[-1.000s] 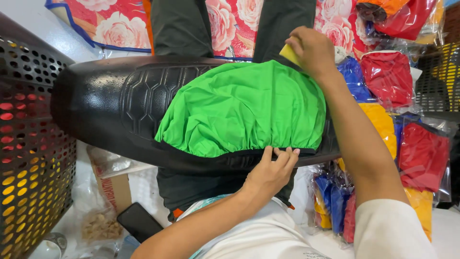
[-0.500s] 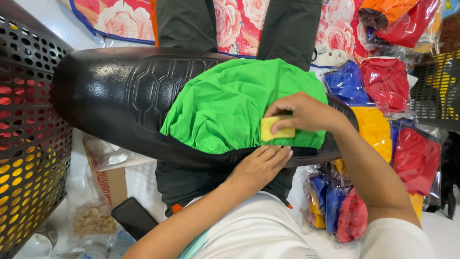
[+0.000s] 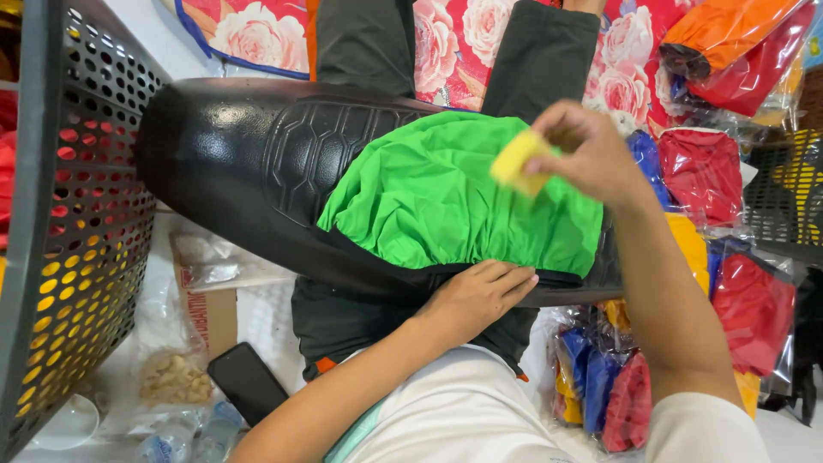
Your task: Fitting a green fabric cover onto a motorcycle seat, wiping it with a sponge, and placing it in a plastic bag.
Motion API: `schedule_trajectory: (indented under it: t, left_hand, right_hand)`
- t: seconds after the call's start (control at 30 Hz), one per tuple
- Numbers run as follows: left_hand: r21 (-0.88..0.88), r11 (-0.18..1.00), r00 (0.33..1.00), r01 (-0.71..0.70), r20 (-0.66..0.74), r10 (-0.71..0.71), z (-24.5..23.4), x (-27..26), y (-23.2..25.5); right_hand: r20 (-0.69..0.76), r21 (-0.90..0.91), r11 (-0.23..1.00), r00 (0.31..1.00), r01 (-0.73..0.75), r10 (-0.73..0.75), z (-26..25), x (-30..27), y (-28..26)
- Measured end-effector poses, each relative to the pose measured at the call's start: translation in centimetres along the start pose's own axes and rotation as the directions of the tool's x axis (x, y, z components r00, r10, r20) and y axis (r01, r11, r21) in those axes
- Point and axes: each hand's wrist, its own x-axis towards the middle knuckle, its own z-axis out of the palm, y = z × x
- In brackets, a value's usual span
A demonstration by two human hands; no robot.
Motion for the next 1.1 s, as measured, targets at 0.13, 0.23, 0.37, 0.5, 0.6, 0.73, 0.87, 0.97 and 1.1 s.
schedule_trajectory:
  t: [0.13, 0.23, 0.37, 0.5, 0.6, 0.73, 0.87, 0.97, 1.1]
  left_hand:
    - [0.078, 0.996, 0.999, 0.045, 0.005, -0.045, 2.9, -0.8, 0.1]
    - [0.053, 0.997, 0.998, 0.057, -0.005, -0.057, 0.7, 0.0, 0.1]
    - [-0.096, 0.993, 0.996, 0.063, -0.063, -0.07, -0.3, 0.3, 0.1]
    - [-0.197, 0.979, 0.997, 0.051, -0.053, -0.063, -1.3, 0.2, -0.3]
    - [-0.415, 0.907, 0.992, 0.073, -0.061, -0.108, -3.6, 0.1, 0.2]
    - [-0.154, 0.987, 0.912, 0.039, -0.399, -0.098, -6.2, -0.4, 0.6]
    - [0.273, 0.92, 0.8, 0.281, -0.597, -0.067, -7.2, -3.3, -1.0]
    - [0.308, 0.808, 0.69, 0.502, -0.706, -0.16, -7.1, -5.1, -2.9]
    - [0.173, 0.784, 0.628, 0.596, -0.709, -0.321, -8.7, -5.1, -3.0]
  right_hand:
    - [0.567, -0.308, 0.923, 0.823, 0.231, -0.017, 4.9, -2.5, -3.2]
    - [0.586, -0.381, 0.846, 0.805, 0.374, -0.093, 5.9, 0.0, -3.1]
    - [0.165, -0.51, 0.779, 0.93, 0.365, -0.327, 4.6, 5.9, -0.8]
    - [-0.108, -0.423, 0.858, 0.924, 0.291, -0.367, 3.5, 8.0, 1.2]
    - [-0.085, -0.159, 0.966, 0.972, 0.203, -0.218, 4.0, 5.9, -0.9]
    - [-0.026, 0.025, 0.992, 0.992, 0.127, -0.126, 4.6, 2.1, -0.1]
    - [0.015, 0.006, 0.981, 0.981, 0.195, -0.195, 5.9, -0.5, -1.7]
    - [0.306, -0.062, 0.99, 0.947, 0.123, -0.098, 7.6, -1.3, -4.8]
    - [0.652, -0.246, 0.95, 0.758, 0.194, 0.014, 8.9, 0.5, -9.0]
